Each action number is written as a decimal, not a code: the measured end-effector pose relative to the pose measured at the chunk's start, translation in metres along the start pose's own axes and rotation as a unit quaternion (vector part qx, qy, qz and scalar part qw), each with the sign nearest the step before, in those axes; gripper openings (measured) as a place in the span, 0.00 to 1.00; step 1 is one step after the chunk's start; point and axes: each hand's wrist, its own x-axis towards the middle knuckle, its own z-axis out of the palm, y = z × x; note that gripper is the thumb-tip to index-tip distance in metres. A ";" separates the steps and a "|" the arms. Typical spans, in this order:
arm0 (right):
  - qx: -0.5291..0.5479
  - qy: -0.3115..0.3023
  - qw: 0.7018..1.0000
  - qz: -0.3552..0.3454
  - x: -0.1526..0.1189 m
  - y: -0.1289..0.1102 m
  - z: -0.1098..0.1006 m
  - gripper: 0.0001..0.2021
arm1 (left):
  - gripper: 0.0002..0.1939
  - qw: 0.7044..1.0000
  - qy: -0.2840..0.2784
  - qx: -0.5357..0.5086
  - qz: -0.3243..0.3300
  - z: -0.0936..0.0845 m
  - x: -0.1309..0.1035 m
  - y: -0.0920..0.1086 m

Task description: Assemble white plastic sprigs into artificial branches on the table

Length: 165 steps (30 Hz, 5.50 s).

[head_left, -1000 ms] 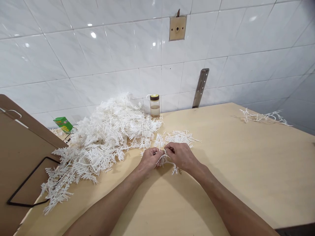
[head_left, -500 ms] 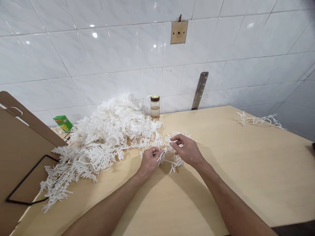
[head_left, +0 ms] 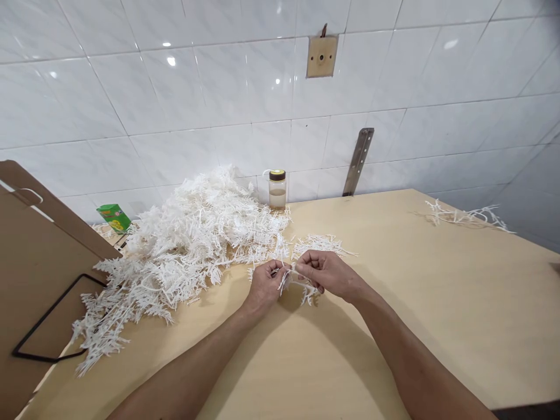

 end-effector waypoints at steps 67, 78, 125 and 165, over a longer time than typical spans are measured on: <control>-0.242 0.168 0.949 -0.110 0.006 0.009 0.028 0.08 | 0.19 0.986 -0.040 -0.123 -0.105 0.004 -0.008 0.007; -0.170 0.155 0.969 -0.094 0.007 0.011 0.029 0.07 | 0.19 0.986 -0.040 -0.127 -0.102 0.005 -0.008 0.005; -0.233 0.134 0.962 -0.037 0.004 0.000 0.019 0.13 | 0.21 0.987 0.005 -0.126 -0.096 0.007 -0.008 0.004; -0.199 0.162 0.963 -0.081 0.002 0.000 0.023 0.11 | 0.22 0.987 0.048 -0.117 -0.101 0.008 -0.008 0.005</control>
